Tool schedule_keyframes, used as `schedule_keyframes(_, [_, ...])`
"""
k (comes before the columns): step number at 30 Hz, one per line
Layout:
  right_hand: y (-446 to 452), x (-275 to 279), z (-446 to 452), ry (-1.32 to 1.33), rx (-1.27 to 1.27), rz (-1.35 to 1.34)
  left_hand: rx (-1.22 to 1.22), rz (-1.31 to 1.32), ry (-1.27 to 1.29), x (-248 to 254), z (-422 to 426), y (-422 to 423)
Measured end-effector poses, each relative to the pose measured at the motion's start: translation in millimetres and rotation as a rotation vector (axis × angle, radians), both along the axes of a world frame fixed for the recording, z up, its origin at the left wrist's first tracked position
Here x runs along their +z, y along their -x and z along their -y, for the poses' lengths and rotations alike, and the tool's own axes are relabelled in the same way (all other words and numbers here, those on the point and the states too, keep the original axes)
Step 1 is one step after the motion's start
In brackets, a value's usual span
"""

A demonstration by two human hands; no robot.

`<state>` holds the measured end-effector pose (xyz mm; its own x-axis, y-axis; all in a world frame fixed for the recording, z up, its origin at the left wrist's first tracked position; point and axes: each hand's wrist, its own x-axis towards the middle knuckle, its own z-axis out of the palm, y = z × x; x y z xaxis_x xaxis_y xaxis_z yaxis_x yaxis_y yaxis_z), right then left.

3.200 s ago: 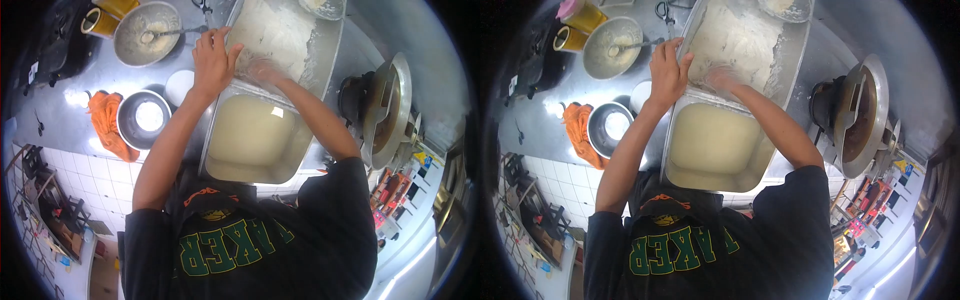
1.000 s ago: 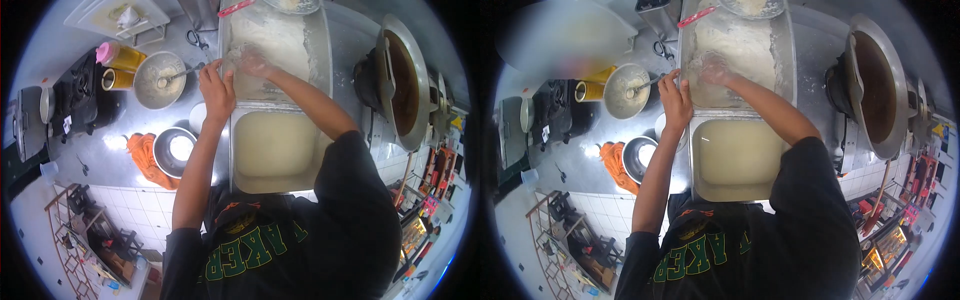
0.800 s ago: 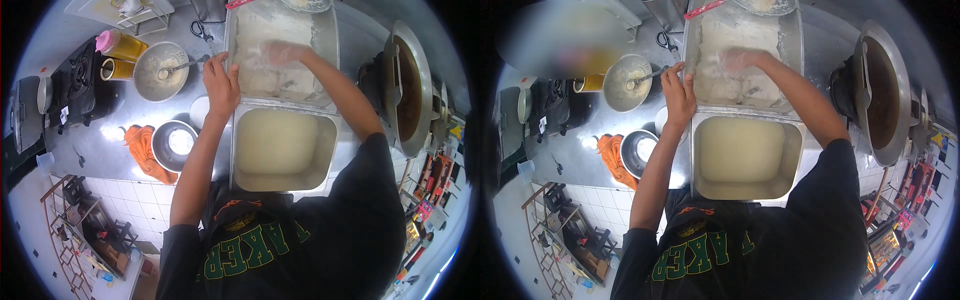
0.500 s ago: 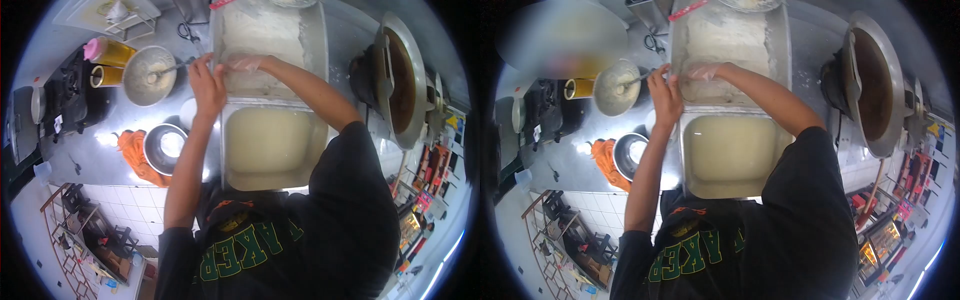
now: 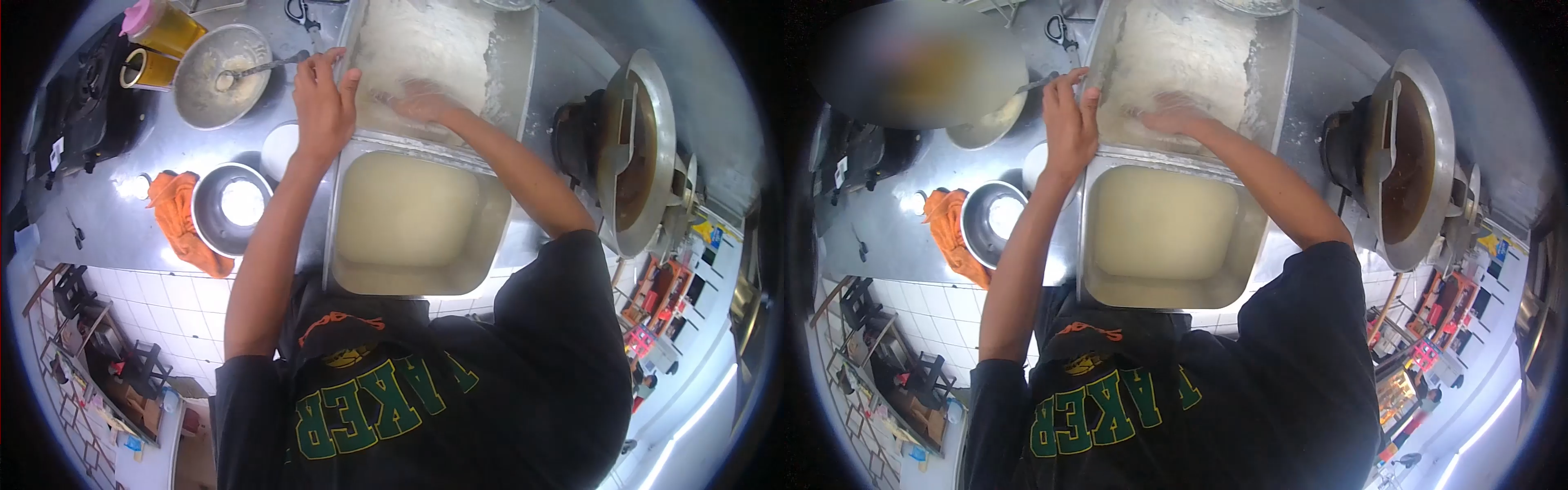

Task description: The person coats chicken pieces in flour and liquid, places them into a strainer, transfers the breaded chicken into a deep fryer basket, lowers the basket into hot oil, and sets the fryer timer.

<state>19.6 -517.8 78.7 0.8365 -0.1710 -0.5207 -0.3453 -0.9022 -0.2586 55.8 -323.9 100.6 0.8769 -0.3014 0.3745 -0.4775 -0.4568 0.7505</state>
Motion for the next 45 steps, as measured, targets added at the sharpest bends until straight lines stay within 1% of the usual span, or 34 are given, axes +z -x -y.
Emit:
schedule_keyframes(2, [-14.3,20.5,-11.5,-0.228,0.222,-0.196,0.007,-0.003,-0.017,0.9,-0.9,-1.5])
schedule_keyframes(3, [-20.0,26.3,-17.0,-0.23,0.213,-0.188,0.003,0.0,-0.021,1.0,-1.0,-1.2])
schedule_keyframes(5, [-26.7,33.1,-20.8,-0.37,0.223,-0.351,-0.005,-0.015,-0.031,1.9,1.0,0.8])
schedule_keyframes(6, [-27.6,33.2,-14.4,-0.365,0.215,-0.346,-0.013,-0.011,-0.025,2.9,1.7,1.9])
schedule_keyframes(8, [-35.6,30.8,-4.3,-0.382,0.35,-0.542,-0.017,-0.016,-0.008,4.0,0.2,1.1])
schedule_keyframes(9, [-34.4,28.5,4.0,-0.378,0.362,-0.547,-0.004,-0.018,-0.007,3.8,-0.5,0.3])
schedule_keyframes(11, [-24.0,26.4,29.7,-0.442,0.429,-0.286,-0.008,0.012,-0.028,-1.0,-1.1,-0.9])
schedule_keyframes(13, [-21.2,72.3,35.9,-0.293,0.337,-0.272,-0.003,-0.014,-0.024,-3.9,-2.0,-0.1])
schedule_keyframes(15, [-15.7,59.1,64.6,-0.068,0.325,-0.145,-0.007,-0.028,-0.025,-7.4,-1.3,-1.4])
schedule_keyframes(16, [-8.9,57.7,76.6,-0.069,0.334,-0.151,0.002,-0.033,-0.026,-7.1,-1.5,1.0])
schedule_keyframes(18, [2.1,55.1,88.9,-0.277,0.044,-0.459,-0.002,-0.03,-0.012,-2.7,-1.3,0.9])
schedule_keyframes(19, [14.2,45.6,80.8,-0.282,0.045,-0.45,-0.003,-0.021,-0.018,-0.5,-0.5,1.3])
schedule_keyframes(21, [35.8,27.0,48.9,-0.419,0.185,-0.275,-0.007,-0.06,-0.016,-0.8,-0.3,1.3])
schedule_keyframes(22, [30.6,21.2,38.7,-0.424,0.187,-0.267,-0.007,-0.052,-0.022,0.7,-1.1,0.3])
schedule_keyframes(24, [27.6,10.2,20.9,-0.517,0.014,-0.392,0.007,-0.052,-0.013,3.1,1.1,3.7])
schedule_keyframes(26, [12.8,-11.8,7.6,-0.489,0.086,-0.344,-0.018,-0.038,-0.01,3.0,1.1,2.8])
schedule_keyframes(27, [3.7,-8.4,-1.4,-0.484,0.072,-0.328,-0.021,-0.029,-0.008,1.5,1.2,1.4])
schedule_keyframes(29, [-14.8,1.8,-13.3,-0.5,0.118,-0.383,-0.022,-0.018,-0.024,2.1,1.6,1.7])
schedule_keyframes(33, [-16.5,11.6,-4.7,-0.571,0.072,-0.345,-0.015,-0.044,-0.049,6.8,0.5,3.5])
schedule_keyframes(35, [-7.6,6.9,10.8,-0.887,0.034,-0.109,-0.02,-0.041,-0.033,5.6,1.4,0.5])
schedule_keyframes(37, [-21.6,25.9,26.5,-0.645,-0.069,-0.076,-0.007,-0.054,-0.032,3.3,-2.1,3.2])
schedule_keyframes(39, [-41.2,77.5,42.2,-0.474,0.062,-0.034,-0.023,-0.057,-0.002,7.7,-0.7,3.3])
schedule_keyframes(40, [-45.9,54.4,54.8,-0.482,0.068,-0.019,-0.021,-0.042,-0.01,9.0,0.0,1.7])
schedule_keyframes(41, [-52.1,10.6,70.1,-0.43,0.097,0.034,-0.011,-0.042,-0.023,8.0,0.3,2.7])
schedule_keyframes(42, [-58.1,-11.0,78.4,-0.373,0.122,0.087,-0.004,-0.041,-0.033,7.1,0.1,3.2])
schedule_keyframes(44, [-47.0,-21.8,36.7,-0.405,0.245,0.068,-0.017,-0.035,-0.041,5.9,-0.4,4.2])
schedule_keyframes(45, [-39.7,-37.9,14.6,-0.144,0.308,0.159,-0.03,-0.048,-0.033,4.6,-0.6,2.2])
